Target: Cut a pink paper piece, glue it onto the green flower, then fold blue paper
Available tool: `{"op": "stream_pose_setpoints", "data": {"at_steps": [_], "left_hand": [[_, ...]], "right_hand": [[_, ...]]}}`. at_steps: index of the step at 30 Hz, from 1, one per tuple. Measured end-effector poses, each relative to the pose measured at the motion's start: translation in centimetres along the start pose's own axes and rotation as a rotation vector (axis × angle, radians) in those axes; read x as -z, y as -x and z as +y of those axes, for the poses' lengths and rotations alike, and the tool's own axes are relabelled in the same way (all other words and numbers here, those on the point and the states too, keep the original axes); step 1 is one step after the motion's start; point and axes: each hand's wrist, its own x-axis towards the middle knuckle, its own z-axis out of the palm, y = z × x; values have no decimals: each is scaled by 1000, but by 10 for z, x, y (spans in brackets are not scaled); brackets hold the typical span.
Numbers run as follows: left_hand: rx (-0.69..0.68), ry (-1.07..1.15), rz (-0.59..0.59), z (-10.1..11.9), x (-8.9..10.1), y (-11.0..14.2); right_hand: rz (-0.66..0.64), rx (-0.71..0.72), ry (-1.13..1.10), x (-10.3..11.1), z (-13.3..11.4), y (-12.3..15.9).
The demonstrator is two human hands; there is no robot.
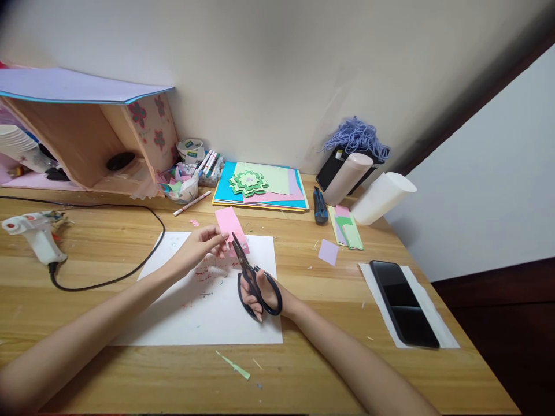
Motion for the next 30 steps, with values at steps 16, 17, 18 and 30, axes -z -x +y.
{"op": "stream_pose_setpoints", "data": {"at_steps": [16, 17, 18, 30], "left_hand": [[-197, -426, 96, 3, 6, 2], [-200, -431, 94, 2, 6, 2], [-203, -432, 93, 2, 6, 1], [-195, -451, 78, 3, 8, 2]], "right_hand": [[-15, -18, 58, -6, -6, 4], [-12, -11, 67, -7, -7, 4], [-14, -11, 74, -8, -7, 4], [-29, 20, 166, -13, -10, 7]]}}
